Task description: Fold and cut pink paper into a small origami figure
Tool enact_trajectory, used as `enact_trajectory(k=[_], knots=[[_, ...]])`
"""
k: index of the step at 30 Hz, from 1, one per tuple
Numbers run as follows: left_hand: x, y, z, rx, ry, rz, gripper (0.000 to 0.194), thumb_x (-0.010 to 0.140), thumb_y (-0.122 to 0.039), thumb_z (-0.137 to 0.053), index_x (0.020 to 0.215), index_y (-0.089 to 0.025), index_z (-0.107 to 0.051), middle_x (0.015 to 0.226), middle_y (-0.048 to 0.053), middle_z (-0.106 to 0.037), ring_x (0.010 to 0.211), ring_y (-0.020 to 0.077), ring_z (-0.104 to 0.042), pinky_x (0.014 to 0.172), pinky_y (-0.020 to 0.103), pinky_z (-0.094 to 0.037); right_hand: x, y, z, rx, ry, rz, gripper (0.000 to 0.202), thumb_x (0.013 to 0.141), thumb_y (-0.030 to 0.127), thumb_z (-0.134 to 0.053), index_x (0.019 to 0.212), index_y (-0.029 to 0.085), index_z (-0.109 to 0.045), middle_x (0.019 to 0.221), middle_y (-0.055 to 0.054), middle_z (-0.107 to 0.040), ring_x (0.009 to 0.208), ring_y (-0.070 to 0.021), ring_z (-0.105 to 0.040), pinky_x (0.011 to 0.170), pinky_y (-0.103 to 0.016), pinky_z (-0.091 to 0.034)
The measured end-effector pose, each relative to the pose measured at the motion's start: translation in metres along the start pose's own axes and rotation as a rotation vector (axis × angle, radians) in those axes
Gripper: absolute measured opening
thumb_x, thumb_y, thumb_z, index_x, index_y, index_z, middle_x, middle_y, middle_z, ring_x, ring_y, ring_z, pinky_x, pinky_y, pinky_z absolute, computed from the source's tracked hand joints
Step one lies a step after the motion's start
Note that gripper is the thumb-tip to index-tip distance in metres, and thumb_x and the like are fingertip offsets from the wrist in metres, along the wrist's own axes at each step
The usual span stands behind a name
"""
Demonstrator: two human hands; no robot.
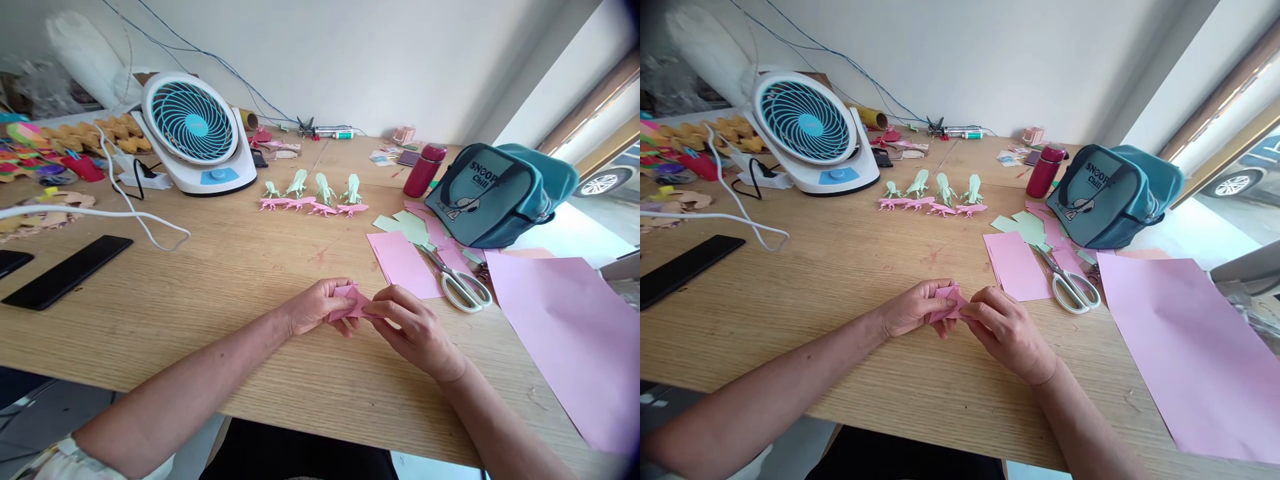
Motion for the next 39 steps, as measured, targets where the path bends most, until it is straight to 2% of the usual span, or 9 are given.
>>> enact_trajectory(k=[7, 10, 13, 16, 20, 26, 30, 35, 39], knots=[[-0.001, -0.003, -0.009, -0.030, 0.007, -0.056, 0.025, 0.081, -0.033, -0.073, 0.085, -0.014, -0.057, 0.074, -0.001, -0.055, 0.059, 0.0048, -0.045, 0.053, 0.018, -0.030, 0.001, 0.003, 0.000, 0.077, -0.068, -0.068, 0.017, 0.091, 0.007, -0.057, 0.100, 0.020, -0.062, 0.089, -0.005, -0.059, 0.079, -0.0164, -0.058, 0.068, -0.030, -0.049], [-0.002, -0.005, -0.013, -0.020, 0.044, -0.060, 0.029, 0.085, -0.041, -0.068, 0.090, -0.014, -0.057, 0.079, 0.000, -0.056, 0.061, 0.0059, -0.043, 0.055, 0.020, -0.028, 0.004, 0.005, -0.002, 0.095, -0.115, -0.112, 0.014, 0.091, 0.007, -0.057, 0.095, 0.020, -0.061, 0.085, -0.004, -0.059, 0.075, -0.0162, -0.058, 0.066, -0.030, -0.048], [-0.003, -0.006, -0.016, 0.068, 0.021, -0.123, 0.032, 0.082, -0.039, -0.072, 0.096, -0.015, -0.055, 0.080, -0.001, -0.056, 0.065, 0.0072, -0.046, 0.059, 0.020, -0.032, 0.005, 0.006, -0.003, 0.111, -0.145, -0.171, 0.011, 0.091, 0.009, -0.058, 0.091, 0.021, -0.060, 0.081, -0.003, -0.058, 0.072, -0.0156, -0.056, 0.064, -0.030, -0.047], [-0.004, -0.007, -0.020, 0.275, -0.060, -0.228, 0.029, 0.079, -0.029, -0.074, 0.095, -0.016, -0.054, 0.085, -0.001, -0.057, 0.074, 0.0100, -0.051, 0.067, 0.022, -0.038, 0.006, 0.005, -0.005, 0.148, -0.154, -0.211, 0.011, 0.090, 0.010, -0.059, 0.092, 0.021, -0.059, 0.081, -0.002, -0.057, 0.072, -0.0153, -0.055, 0.065, -0.030, -0.046], [-0.005, -0.006, -0.020, 0.600, -0.257, -0.333, 0.020, 0.081, -0.023, -0.068, 0.093, -0.018, -0.054, 0.081, -0.003, -0.056, 0.071, 0.0103, -0.051, 0.065, 0.022, -0.040, 0.005, 0.004, -0.005, 0.194, -0.128, -0.191, 0.015, 0.090, 0.007, -0.056, 0.094, 0.022, -0.056, 0.085, -0.002, -0.057, 0.076, -0.0155, -0.056, 0.068, -0.031, -0.047], [-0.006, -0.005, -0.015, 0.796, -0.407, -0.428, 0.019, 0.080, -0.010, -0.058, 0.097, -0.019, -0.055, 0.082, -0.003, -0.062, 0.073, 0.0107, -0.058, 0.067, 0.021, -0.043, 0.003, -0.003, 0.000, 0.137, -0.073, -0.158, 0.019, 0.090, 0.003, -0.054, 0.093, 0.022, -0.057, 0.093, -0.004, -0.060, 0.084, -0.0165, -0.060, 0.072, -0.031, -0.048], [-0.006, -0.003, -0.012, 0.894, -0.461, -0.448, 0.023, 0.079, -0.007, -0.056, 0.099, -0.019, -0.054, 0.079, -0.004, -0.060, 0.070, 0.0106, -0.057, 0.065, 0.021, -0.043, 0.003, -0.005, 0.001, 0.164, -0.095, -0.257, 0.011, 0.091, 0.011, -0.058, 0.089, 0.022, -0.059, 0.090, -0.004, -0.062, 0.082, -0.0167, -0.060, 0.073, -0.031, -0.049], [-0.006, -0.001, -0.013, 1.062, -0.417, -0.547, 0.028, 0.078, -0.001, -0.053, 0.100, -0.019, -0.053, 0.086, -0.001, -0.061, 0.076, 0.0113, -0.059, 0.071, 0.022, -0.046, 0.000, -0.011, -0.005, 0.332, -0.117, -0.550, 0.007, 0.092, 0.027, -0.060, 0.097, 0.022, -0.061, 0.086, -0.002, -0.064, 0.074, -0.0158, -0.059, 0.067, -0.029, -0.049], [-0.007, 0.001, -0.014, 1.233, -0.302, -0.629, 0.031, 0.081, 0.002, -0.050, 0.105, -0.018, -0.051, 0.097, 0.003, -0.061, 0.091, 0.0151, -0.060, 0.083, 0.027, -0.049, 0.001, -0.013, -0.007, 0.327, 0.004, -0.600, 0.012, 0.092, 0.030, -0.059, 0.087, 0.020, -0.065, 0.079, -0.001, -0.062, 0.067, -0.0135, -0.054, 0.059, -0.026, -0.043]])
Point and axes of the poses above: each hand's wrist, its own x-axis towards the middle knuckle, its own z-axis out of the back of the hand, y = z × x, the point moved 1 cm from there along x, towards the middle knuckle
